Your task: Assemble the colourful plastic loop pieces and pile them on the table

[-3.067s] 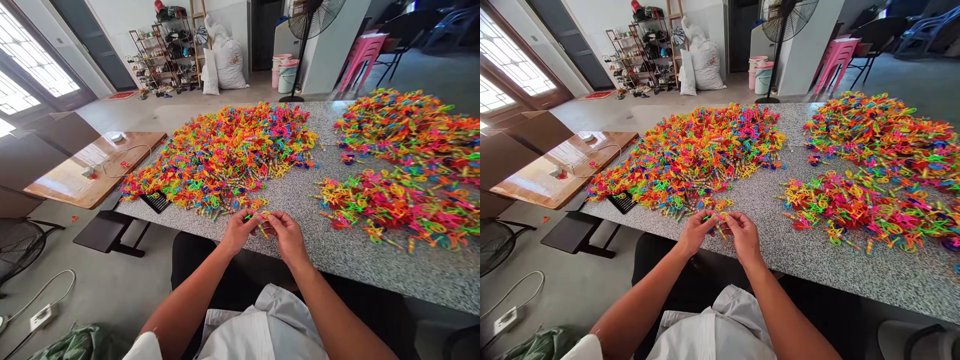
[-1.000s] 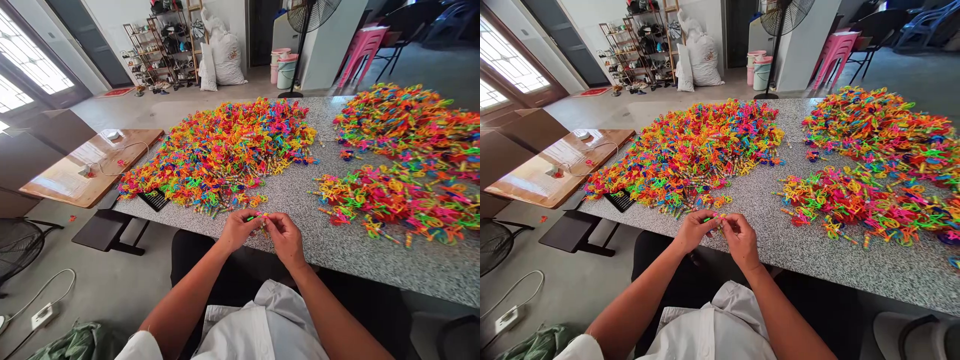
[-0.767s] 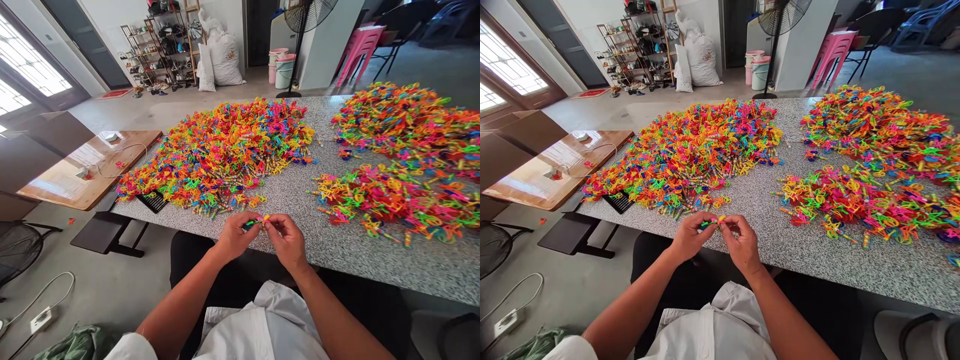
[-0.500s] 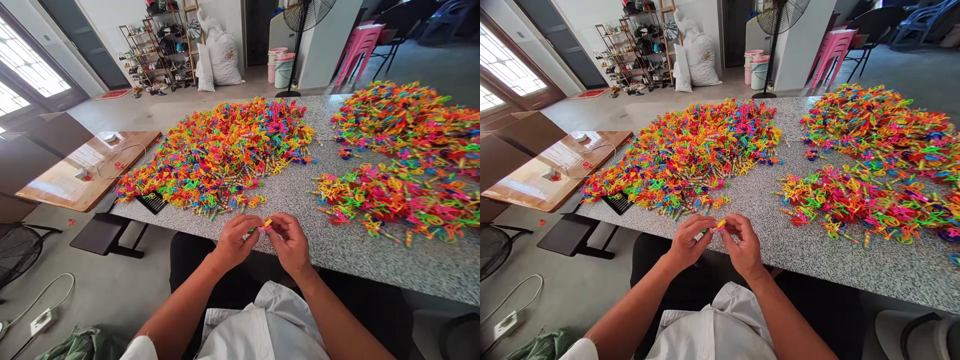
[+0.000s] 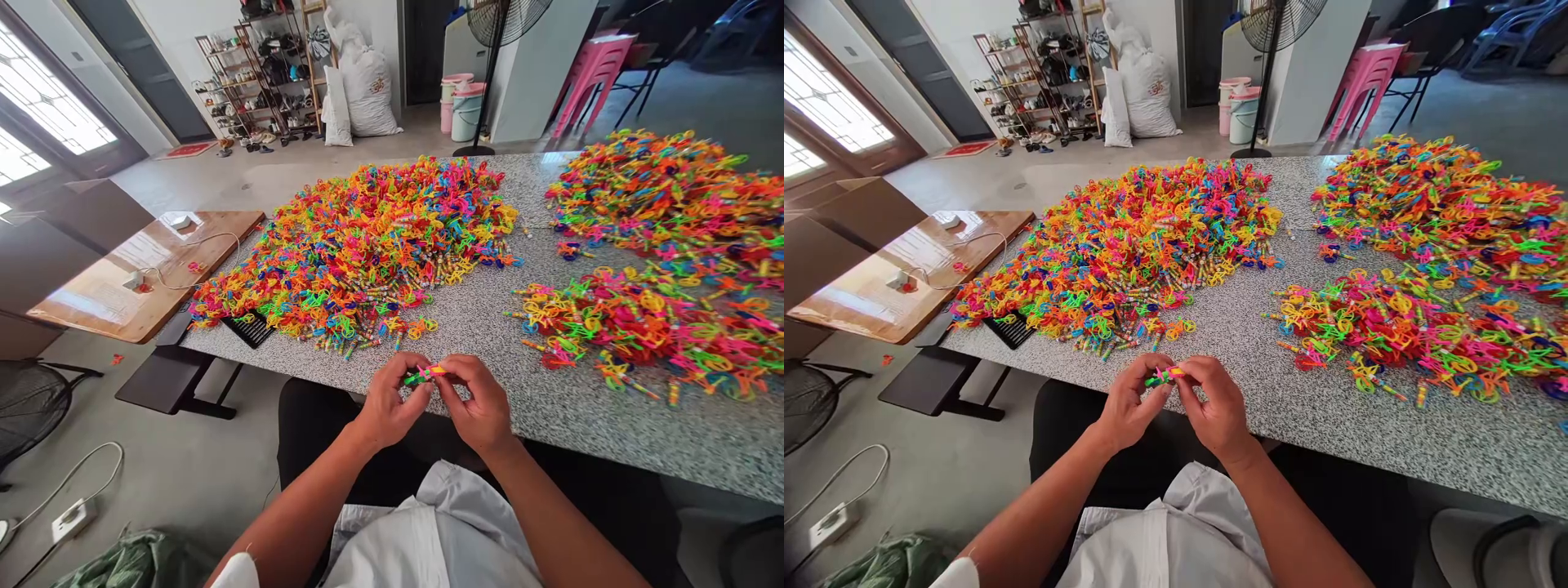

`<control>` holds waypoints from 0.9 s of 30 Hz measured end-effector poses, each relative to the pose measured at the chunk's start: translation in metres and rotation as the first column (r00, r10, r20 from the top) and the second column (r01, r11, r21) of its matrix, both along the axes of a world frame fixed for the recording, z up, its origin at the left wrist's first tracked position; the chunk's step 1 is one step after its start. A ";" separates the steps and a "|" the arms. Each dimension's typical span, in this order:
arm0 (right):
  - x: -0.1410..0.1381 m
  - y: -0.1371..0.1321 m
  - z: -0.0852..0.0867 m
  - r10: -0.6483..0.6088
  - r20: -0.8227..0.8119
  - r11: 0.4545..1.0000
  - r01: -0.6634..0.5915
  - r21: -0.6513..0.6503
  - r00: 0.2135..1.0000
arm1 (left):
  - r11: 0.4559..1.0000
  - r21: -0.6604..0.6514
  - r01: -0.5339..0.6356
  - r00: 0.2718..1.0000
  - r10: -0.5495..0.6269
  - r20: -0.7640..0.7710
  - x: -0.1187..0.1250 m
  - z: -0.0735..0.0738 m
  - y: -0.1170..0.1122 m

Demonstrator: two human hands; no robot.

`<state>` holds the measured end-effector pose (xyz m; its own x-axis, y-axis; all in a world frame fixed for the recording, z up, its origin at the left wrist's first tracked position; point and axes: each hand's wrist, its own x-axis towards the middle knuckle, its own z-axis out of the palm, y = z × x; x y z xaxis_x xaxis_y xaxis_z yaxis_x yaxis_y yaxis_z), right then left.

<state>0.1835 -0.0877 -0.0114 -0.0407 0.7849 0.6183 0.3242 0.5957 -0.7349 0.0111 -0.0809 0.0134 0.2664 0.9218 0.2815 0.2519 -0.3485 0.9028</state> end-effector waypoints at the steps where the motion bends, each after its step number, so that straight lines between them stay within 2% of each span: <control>1: -0.001 0.000 0.000 -0.023 0.031 0.999 0.022 0.043 0.999 | 1.000 -0.006 -0.010 1.000 0.010 0.028 0.001 -0.001 -0.001; 5: -0.003 -0.002 -0.003 -0.089 0.124 0.991 0.075 0.115 0.988 | 0.996 -0.015 -0.092 0.993 0.093 0.074 0.006 -0.004 -0.002; 11: -0.006 -0.005 -0.011 -0.095 0.119 0.995 0.092 0.031 0.988 | 0.987 -0.060 -0.152 0.988 0.153 0.008 0.008 -0.005 0.000; 14: -0.006 -0.006 -0.010 -0.070 0.041 0.992 0.074 -0.106 0.997 | 0.990 -0.096 -0.102 0.993 0.107 0.047 0.005 -0.008 0.004; 16: -0.004 -0.006 -0.006 -0.013 -0.038 0.973 0.004 -0.231 0.999 | 0.981 -0.184 -0.066 0.987 0.092 0.136 0.002 -0.012 0.007; 19: -0.003 -0.006 0.001 0.096 -0.226 0.894 -0.184 -0.409 0.969 | 0.937 -0.348 0.043 0.953 0.066 0.296 -0.002 -0.020 0.011; 22: -0.003 -0.006 0.006 0.104 -0.397 0.806 -0.311 -0.503 0.912 | 0.885 -0.441 0.149 0.904 0.059 0.423 -0.004 -0.027 0.014; 24: -0.003 -0.006 0.008 0.070 -0.432 0.785 -0.317 -0.533 0.899 | 0.876 -0.449 0.177 0.887 0.055 0.458 -0.004 -0.030 0.016; 27: -0.003 -0.007 0.008 0.037 -0.385 0.808 -0.255 -0.532 0.922 | 0.882 -0.430 0.194 0.884 0.034 0.467 -0.004 -0.031 0.018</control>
